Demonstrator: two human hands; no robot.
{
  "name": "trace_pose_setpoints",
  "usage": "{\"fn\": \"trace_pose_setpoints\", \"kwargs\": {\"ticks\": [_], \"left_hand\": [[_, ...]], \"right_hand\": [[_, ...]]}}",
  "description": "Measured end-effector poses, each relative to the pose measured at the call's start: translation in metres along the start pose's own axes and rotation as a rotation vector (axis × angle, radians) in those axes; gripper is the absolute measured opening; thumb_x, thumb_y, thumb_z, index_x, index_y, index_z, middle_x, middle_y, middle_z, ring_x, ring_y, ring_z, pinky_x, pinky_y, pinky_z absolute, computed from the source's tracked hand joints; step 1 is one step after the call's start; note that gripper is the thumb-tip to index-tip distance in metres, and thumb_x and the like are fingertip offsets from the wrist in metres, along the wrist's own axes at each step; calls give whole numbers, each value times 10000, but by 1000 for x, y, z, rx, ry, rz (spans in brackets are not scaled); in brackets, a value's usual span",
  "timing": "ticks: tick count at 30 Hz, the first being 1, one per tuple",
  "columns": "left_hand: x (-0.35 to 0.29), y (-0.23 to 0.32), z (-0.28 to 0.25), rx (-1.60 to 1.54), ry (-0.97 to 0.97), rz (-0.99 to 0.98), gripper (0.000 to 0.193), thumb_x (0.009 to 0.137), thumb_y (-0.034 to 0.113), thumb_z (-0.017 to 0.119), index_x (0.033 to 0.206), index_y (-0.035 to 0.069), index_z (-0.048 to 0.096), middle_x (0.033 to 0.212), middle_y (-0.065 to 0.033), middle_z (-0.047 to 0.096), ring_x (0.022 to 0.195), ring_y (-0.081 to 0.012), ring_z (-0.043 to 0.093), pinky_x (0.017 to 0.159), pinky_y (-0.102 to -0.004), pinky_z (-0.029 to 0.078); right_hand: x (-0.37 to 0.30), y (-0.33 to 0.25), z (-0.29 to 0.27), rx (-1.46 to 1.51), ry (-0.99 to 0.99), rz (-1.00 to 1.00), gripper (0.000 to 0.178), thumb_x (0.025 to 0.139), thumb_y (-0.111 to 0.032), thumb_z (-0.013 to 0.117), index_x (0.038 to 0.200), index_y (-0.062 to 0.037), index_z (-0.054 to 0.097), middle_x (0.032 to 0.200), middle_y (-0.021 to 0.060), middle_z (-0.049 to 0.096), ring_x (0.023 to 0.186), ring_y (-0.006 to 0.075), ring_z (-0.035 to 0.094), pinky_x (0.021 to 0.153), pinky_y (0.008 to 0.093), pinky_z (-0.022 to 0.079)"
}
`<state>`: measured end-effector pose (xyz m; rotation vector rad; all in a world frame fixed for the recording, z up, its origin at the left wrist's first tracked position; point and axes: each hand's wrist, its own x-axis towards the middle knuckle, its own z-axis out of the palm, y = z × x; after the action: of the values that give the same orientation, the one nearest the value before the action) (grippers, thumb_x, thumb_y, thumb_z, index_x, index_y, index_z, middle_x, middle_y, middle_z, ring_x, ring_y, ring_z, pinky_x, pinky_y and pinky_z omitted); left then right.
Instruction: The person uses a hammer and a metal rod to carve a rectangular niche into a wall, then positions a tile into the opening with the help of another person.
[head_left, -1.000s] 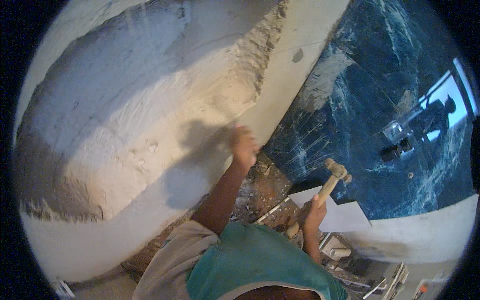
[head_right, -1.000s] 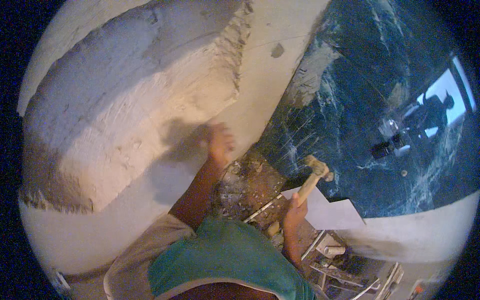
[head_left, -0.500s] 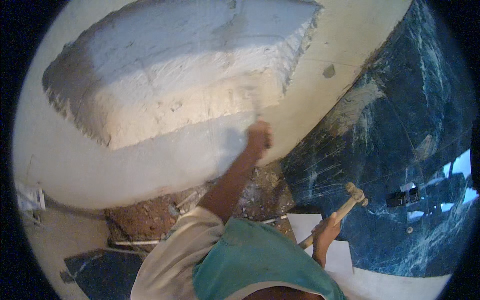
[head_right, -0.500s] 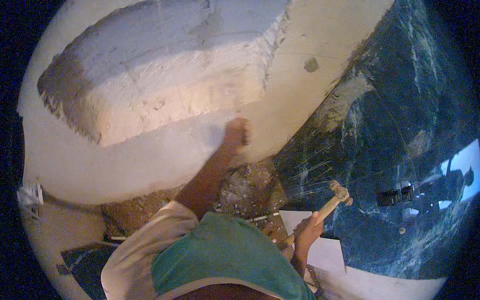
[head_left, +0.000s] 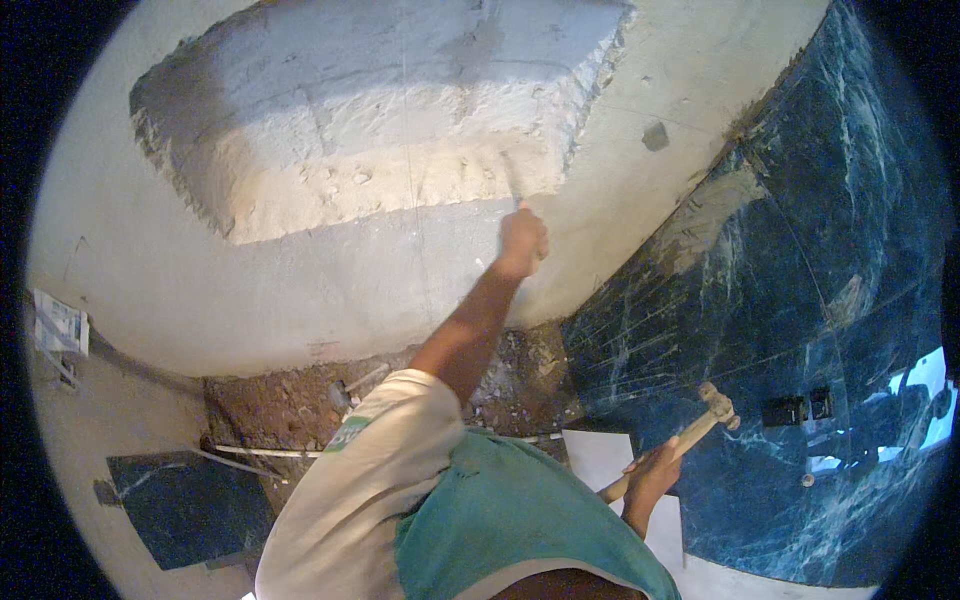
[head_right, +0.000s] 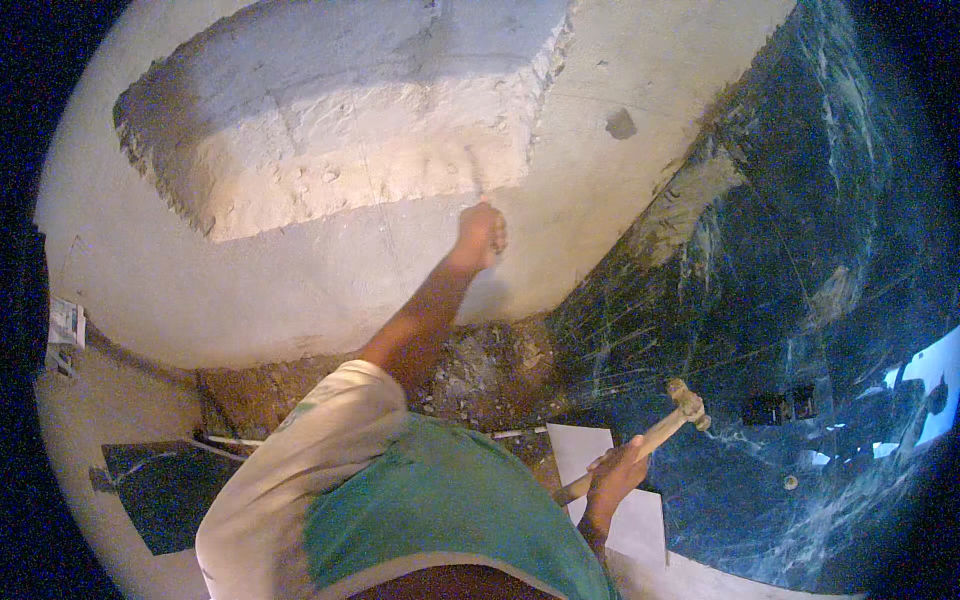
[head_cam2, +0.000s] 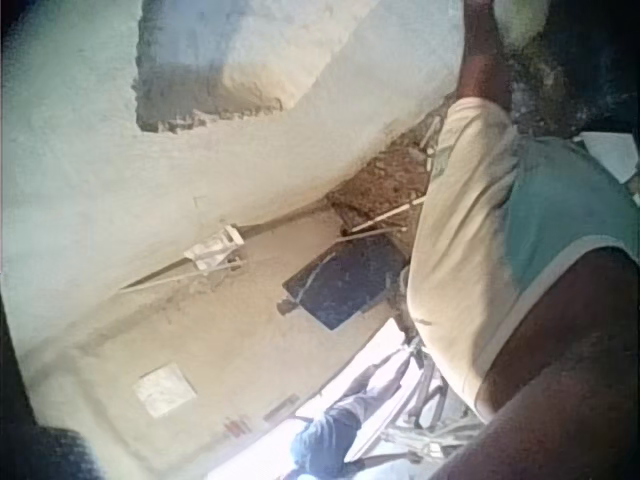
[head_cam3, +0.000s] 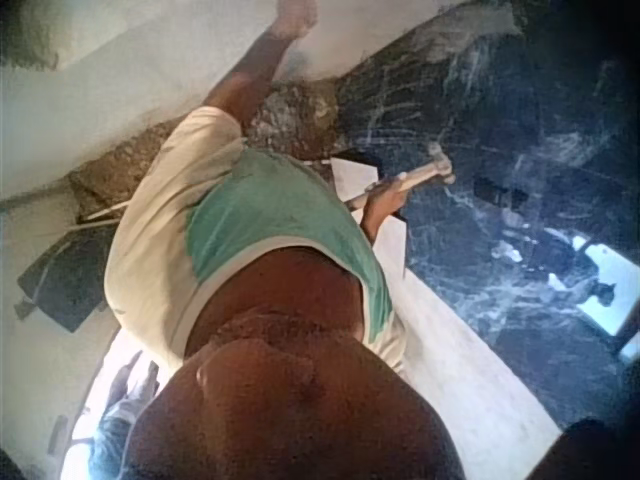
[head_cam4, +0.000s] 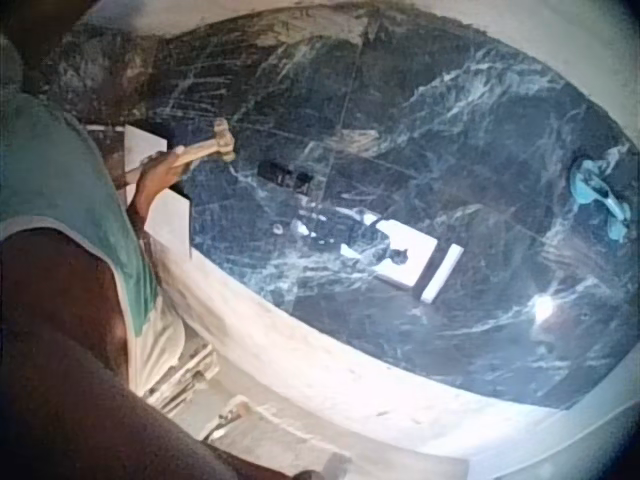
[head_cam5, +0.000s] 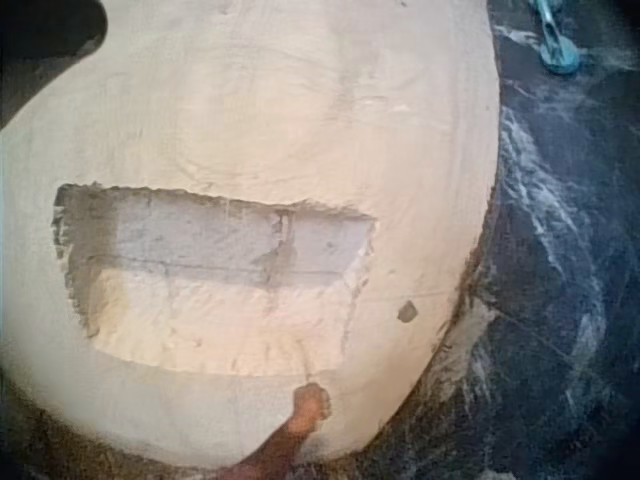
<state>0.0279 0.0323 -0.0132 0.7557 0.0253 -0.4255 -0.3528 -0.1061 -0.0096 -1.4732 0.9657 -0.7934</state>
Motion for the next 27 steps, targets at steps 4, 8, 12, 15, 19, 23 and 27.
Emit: {"fn": "trace_pose_setpoints", "kwargs": {"ticks": [4,8,12,15,19,23,27], "left_hand": [[-8,-34,25,337,32,-83,303,854,288,486,590,147,439,467,21,344,352,-134,324,334,-292,267],[38,7,-69,739,124,336,205,858,208,489,663,143,473,523,8,414,395,-135,390,353,-301,314],[-13,43,-23,51,384,196,235,900,211,441,668,173,418,502,24,366,388,-110,355,330,-257,271],[8,21,-26,-98,229,172,220,897,209,433,682,172,402,513,24,363,377,-102,331,330,-245,257],[57,-34,2,231,150,-39,183,879,239,453,710,177,419,567,35,397,401,-101,343,340,-253,272],[26,-23,-8,315,136,23,216,895,277,434,703,178,441,558,38,404,401,-108,363,339,-262,290],[-20,11,-65,125,259,201,256,914,268,405,686,176,476,550,34,433,404,-131,421,340,-282,344]], "right_hand": [[9,0,-7,-51,58,-59,473,888,-485,449,744,-35,415,488,55,421,346,156,441,332,288,377],[5,-3,1,-29,-13,-85,459,885,-476,466,747,-40,422,480,45,416,341,151,436,331,285,376],[-12,4,-16,-40,36,-16,443,881,-462,487,757,-41,429,479,35,410,342,139,428,329,280,374],[-18,7,-26,-26,70,11,437,879,-456,492,758,-41,425,483,26,400,350,131,421,328,278,376],[-21,-4,-12,-4,60,23,427,878,-446,495,754,-44,421,495,22,392,364,125,413,333,277,383],[-15,-1,-12,2,65,0,432,875,-455,493,756,-47,414,498,33,397,357,133,418,330,273,382],[-12,2,-9,-54,69,25,451,868,-481,490,743,-56,404,499,45,398,347,142,421,315,273,375]]}}
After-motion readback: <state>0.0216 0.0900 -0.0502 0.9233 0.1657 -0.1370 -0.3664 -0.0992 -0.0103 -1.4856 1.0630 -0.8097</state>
